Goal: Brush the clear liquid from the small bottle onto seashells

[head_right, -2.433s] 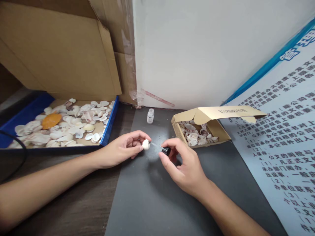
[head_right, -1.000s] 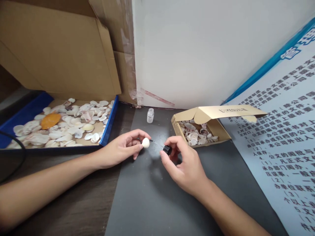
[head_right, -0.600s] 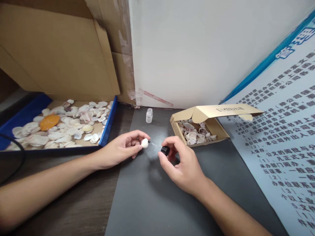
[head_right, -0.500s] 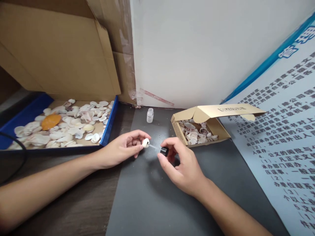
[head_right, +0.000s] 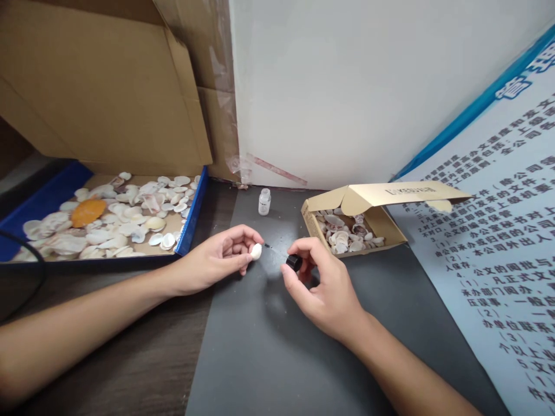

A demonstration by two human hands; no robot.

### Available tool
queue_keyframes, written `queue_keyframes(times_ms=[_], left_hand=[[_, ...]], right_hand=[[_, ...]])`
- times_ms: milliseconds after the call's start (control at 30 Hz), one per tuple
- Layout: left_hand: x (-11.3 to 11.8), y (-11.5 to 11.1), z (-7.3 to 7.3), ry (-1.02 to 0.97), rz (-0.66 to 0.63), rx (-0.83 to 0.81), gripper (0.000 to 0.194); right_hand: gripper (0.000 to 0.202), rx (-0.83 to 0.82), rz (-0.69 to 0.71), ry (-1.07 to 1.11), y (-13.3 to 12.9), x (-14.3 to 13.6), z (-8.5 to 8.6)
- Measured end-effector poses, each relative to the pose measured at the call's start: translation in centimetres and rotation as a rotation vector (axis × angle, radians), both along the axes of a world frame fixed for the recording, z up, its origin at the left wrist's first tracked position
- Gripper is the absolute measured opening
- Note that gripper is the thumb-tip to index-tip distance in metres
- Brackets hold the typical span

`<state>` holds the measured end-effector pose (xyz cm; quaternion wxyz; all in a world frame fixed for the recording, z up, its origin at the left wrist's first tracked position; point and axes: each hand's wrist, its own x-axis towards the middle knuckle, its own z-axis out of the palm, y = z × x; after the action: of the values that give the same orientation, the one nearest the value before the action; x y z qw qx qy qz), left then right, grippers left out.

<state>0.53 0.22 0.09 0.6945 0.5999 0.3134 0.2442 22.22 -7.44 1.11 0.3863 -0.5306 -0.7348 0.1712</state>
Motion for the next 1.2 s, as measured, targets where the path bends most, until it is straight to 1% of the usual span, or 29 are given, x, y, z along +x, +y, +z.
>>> queue_keyframes(times_ms=[167,333,433,500,700,933,1100,1200], left_hand=[[-0.1,0.06,-0.23,-0.028,0.001,-0.007,0.019],[-0.19,0.1,-0.17,-0.05,-0.013,0.013,0.017],[-0.13,0.15,-0.06,-0.071,0.01,-0.026,0.02],[-0.07,0.19,-0.02,-0.067,0.015,-0.045,0.021],[-0.07,0.14,0.16,-0.041,0.014,-0.034,0.018],[-0.05,-0.01,0.27,-0.029,0.001,-0.01,0.021],[-0.13,0.0,0.29,-0.019,0.011,0.026,0.017],[-0.14,0.01,0.4,-0.01,0.01,0.036,0.016]], right_hand=[[0.017,-0.03,0.049,0.017,-0.07,-0.01,-0.03],[0.017,-0.033,0.061,0.009,-0.06,-0.03,0.03],[0.017,-0.035,0.069,0.004,-0.08,-0.01,0.04],[0.017,-0.034,0.072,0.003,-0.14,0.03,0.04],[0.018,-0.01,0.088,0.01,-0.25,-0.02,0.13],[0.015,0.005,-0.004,-0.019,0.08,-0.04,0.22],[0.017,-0.012,0.058,-0.008,-0.19,0.21,0.17],[0.016,-0.019,0.064,-0.012,-0.18,0.17,0.22]])
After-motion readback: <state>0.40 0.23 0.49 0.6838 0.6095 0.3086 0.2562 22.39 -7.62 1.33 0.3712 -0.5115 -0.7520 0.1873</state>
